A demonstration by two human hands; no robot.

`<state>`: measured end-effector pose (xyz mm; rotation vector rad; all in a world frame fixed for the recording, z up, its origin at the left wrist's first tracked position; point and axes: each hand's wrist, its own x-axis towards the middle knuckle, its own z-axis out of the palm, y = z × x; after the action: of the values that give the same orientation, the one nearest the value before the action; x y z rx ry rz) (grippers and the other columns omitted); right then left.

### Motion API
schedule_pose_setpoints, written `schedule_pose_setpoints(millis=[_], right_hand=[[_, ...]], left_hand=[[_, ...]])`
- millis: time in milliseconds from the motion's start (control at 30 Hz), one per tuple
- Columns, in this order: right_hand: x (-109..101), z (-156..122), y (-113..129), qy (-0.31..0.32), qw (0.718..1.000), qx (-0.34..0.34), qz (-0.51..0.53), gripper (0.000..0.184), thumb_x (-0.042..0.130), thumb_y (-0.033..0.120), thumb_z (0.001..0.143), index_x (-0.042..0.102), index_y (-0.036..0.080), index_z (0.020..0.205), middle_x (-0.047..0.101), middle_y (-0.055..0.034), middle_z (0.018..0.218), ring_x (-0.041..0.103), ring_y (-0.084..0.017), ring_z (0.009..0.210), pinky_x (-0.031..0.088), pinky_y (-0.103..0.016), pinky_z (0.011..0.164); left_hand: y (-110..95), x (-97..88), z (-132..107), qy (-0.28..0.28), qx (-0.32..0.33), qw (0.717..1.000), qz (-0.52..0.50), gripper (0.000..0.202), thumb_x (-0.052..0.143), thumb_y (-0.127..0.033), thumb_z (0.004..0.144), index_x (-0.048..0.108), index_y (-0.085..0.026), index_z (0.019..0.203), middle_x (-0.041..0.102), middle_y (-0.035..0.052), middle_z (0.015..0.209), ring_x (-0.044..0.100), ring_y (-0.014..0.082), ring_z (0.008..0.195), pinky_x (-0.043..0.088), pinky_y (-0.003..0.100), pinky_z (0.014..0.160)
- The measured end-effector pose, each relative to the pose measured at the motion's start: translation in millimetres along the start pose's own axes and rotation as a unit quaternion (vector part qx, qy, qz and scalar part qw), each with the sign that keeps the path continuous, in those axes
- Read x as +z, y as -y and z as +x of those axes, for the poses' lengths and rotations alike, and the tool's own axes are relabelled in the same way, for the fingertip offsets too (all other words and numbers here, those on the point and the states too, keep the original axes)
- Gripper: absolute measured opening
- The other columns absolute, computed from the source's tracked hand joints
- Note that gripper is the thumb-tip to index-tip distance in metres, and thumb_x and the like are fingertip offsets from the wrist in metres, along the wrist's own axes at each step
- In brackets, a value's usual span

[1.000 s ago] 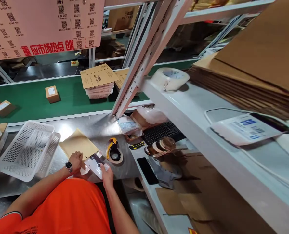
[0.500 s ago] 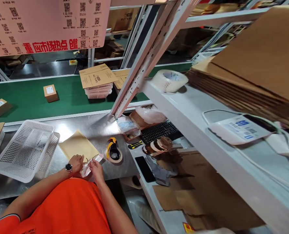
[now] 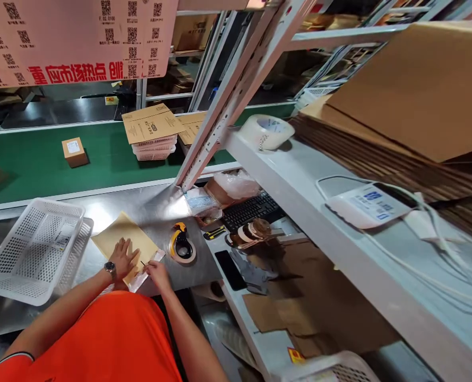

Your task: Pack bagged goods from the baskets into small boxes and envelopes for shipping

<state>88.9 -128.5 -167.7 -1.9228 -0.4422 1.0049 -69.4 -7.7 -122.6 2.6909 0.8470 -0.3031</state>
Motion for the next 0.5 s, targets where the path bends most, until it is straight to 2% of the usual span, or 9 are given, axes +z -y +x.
schedule_pose_setpoints(millis=[67, 200, 267, 333, 500], right_hand=[[-19, 3, -6, -0.027, 0.997, -0.026, -0.064, 0.034, 0.067, 0.032, 0.099, 0.07, 0.019, 0.131, 0.074, -0.0117, 0.131, 0.069, -0.028, 0.122, 0.059, -0.047, 0.105], [-35, 19, -10, -0.061, 0.978, -0.082, -0.18, 0.05, 0.053, 0.014, 0.095, 0.065, 0.017, 0.143, 0.063, -0.0151, 0.155, 0.052, -0.028, 0.15, 0.044, -0.039, 0.122], [-33, 26, -10, -0.06, 0.967, -0.09, -0.231, 0.051, 0.053, 0.011, 0.094, 0.067, 0.017, 0.143, 0.064, -0.0159, 0.155, 0.056, -0.028, 0.147, 0.045, -0.036, 0.12], [-29, 31, -10, -0.059, 0.955, -0.084, -0.277, 0.045, 0.054, 0.013, 0.097, 0.069, 0.019, 0.139, 0.069, -0.018, 0.147, 0.065, -0.03, 0.136, 0.049, -0.036, 0.113], [-24, 39, -6, -0.071, 0.93, -0.048, -0.357, 0.038, 0.057, 0.019, 0.102, 0.069, 0.015, 0.137, 0.075, -0.0234, 0.128, 0.075, -0.03, 0.115, 0.053, -0.037, 0.098]], left_hand=[[4, 8.7, 11, 0.019, -0.021, 1.0, -0.003, 0.07, 0.064, -0.048, 0.1, 0.044, -0.042, 0.167, 0.019, 0.01, 0.183, 0.013, 0.0537, 0.165, 0.023, 0.075, 0.126], [6, 29.1, 26, 0.07, -0.047, 0.996, 0.006, 0.078, 0.072, -0.051, 0.094, 0.04, -0.052, 0.166, 0.009, 0.0048, 0.186, 0.0, 0.0595, 0.164, 0.012, 0.085, 0.122], [7, 36.6, 28, 0.079, -0.051, 0.996, 0.012, 0.082, 0.074, -0.052, 0.092, 0.038, -0.054, 0.166, 0.007, 0.003, 0.186, -0.004, 0.0591, 0.165, 0.009, 0.087, 0.121], [8, 40.9, 29, 0.085, -0.051, 0.995, 0.015, 0.085, 0.075, -0.052, 0.09, 0.036, -0.055, 0.166, 0.005, 0.0018, 0.186, -0.006, 0.0586, 0.165, 0.007, 0.087, 0.121], [10, 41.3, 32, 0.099, -0.057, 0.993, 0.03, 0.086, 0.076, -0.053, 0.089, 0.036, -0.055, 0.165, 0.0, 0.0017, 0.186, -0.006, 0.0594, 0.164, 0.007, 0.086, 0.122]])
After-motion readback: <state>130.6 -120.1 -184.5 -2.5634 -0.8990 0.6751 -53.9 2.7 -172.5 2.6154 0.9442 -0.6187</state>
